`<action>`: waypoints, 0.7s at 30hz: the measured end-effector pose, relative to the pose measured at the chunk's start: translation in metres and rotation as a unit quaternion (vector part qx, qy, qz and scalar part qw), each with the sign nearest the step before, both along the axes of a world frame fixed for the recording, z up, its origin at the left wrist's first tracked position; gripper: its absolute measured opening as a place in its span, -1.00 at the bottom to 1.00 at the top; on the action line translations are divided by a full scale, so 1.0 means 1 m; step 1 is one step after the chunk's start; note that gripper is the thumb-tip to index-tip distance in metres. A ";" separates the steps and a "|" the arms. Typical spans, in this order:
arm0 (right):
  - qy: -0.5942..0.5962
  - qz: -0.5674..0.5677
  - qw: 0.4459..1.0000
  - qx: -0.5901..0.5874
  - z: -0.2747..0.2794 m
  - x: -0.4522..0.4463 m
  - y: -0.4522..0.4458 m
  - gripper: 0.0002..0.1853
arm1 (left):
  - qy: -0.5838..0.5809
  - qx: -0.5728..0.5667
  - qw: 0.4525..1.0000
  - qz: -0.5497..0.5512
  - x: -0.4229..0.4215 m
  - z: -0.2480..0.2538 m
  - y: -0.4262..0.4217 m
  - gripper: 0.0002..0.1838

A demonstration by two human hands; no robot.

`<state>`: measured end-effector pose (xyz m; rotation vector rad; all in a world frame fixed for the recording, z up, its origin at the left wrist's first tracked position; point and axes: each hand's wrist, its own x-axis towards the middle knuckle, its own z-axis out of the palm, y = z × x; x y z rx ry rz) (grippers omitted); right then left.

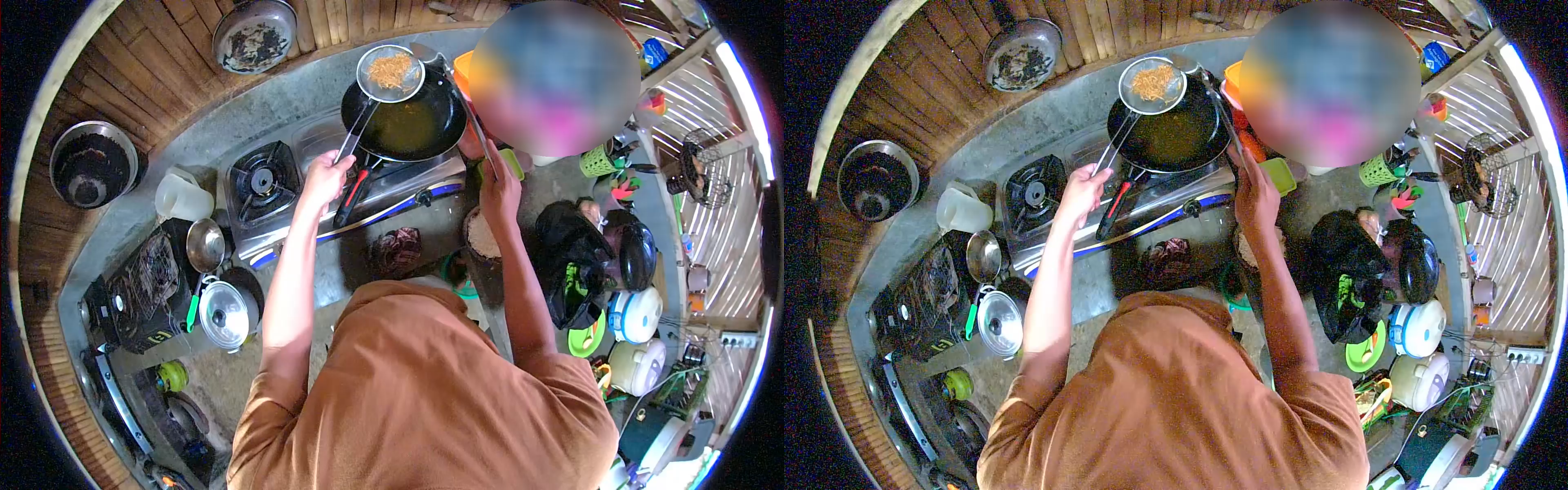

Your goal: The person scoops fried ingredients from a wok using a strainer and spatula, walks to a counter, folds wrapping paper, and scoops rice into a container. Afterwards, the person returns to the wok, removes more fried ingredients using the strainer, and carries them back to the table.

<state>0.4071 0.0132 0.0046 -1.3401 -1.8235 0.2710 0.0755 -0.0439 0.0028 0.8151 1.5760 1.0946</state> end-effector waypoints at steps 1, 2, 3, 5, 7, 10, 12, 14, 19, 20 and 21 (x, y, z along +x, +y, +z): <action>-0.014 0.009 1.000 0.002 0.001 -0.004 0.003 -0.57 | 0.000 0.000 1.000 0.000 0.003 0.001 -0.001 -0.87; -0.013 0.009 1.000 0.002 0.000 -0.009 0.007 -0.57 | -0.004 -0.002 1.000 -0.008 0.006 0.002 -0.003 -0.86; -0.046 -0.003 0.999 0.015 -0.001 -0.013 0.009 -0.60 | -0.009 -0.004 1.000 -0.017 0.008 0.002 -0.004 -0.85; -0.079 -0.013 0.996 0.026 -0.009 -0.015 0.010 -0.61 | -0.028 0.003 0.999 -0.020 0.010 -0.008 -0.004 -0.86; -0.096 0.002 0.995 -0.021 -0.014 -0.019 0.009 -0.63 | -0.035 0.013 0.999 -0.025 0.008 -0.013 -0.002 -0.86; -0.062 0.026 0.998 -0.019 -0.004 -0.022 -0.003 -0.57 | -0.030 0.005 0.999 -0.015 0.001 -0.008 0.000 -0.85; -0.035 0.037 0.998 0.032 0.006 -0.023 -0.002 -0.58 | 0.000 0.017 1.000 -0.018 -0.005 0.003 0.001 -0.82; -0.008 0.043 0.996 0.079 0.023 -0.022 -0.006 -0.59 | -0.021 0.026 0.999 -0.006 -0.009 0.024 0.001 -0.82; 0.072 0.051 0.994 0.066 0.040 -0.018 -0.008 -0.56 | 0.003 0.044 0.999 -0.031 -0.010 0.036 0.003 -0.82; 0.058 0.036 0.997 0.022 0.034 -0.015 -0.008 -0.58 | -0.007 0.023 0.999 -0.029 -0.008 0.026 0.005 -0.85; 0.059 0.037 0.997 0.026 0.022 -0.013 -0.008 -0.58 | -0.052 0.001 0.998 -0.031 -0.014 -0.003 0.012 -0.86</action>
